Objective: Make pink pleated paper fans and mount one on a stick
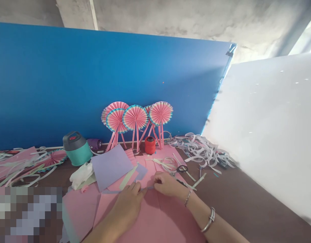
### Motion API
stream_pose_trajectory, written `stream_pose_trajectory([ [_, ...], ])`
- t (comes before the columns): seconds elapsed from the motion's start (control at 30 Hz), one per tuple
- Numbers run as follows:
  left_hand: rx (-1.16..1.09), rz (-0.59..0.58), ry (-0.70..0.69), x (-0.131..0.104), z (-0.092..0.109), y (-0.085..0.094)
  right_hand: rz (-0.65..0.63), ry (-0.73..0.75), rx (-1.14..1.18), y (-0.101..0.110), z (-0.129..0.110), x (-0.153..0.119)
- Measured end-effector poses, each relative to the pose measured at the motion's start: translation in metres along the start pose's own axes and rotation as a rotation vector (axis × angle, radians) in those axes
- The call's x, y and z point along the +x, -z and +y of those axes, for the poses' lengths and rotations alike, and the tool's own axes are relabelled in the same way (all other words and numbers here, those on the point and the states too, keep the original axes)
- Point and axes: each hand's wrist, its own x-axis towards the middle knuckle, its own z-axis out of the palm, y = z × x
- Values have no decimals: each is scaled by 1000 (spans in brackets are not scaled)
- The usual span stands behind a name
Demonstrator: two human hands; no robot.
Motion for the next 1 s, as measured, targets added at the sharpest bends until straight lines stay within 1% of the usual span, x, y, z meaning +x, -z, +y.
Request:
stream_pose_trajectory([
  [0.17, -17, 13, 4, -1, 1, -1, 47, 25, -36, 1, 5, -1],
  [0.37, -32, 28, -4, 1, 0, -9, 85, -24, -82, 1, 16, -1],
  [0.5, -18, 21, 13, 2, 0, -10, 96, -57, -104, 1, 15, -2],
  [0.77, -29, -10, 17, -1, 6, 1, 89, -74, -121, 1, 16, -1],
  [1.0, -13, -12, 34, 0, 5, -3, 79, -114, -145, 3, 7, -3],
])
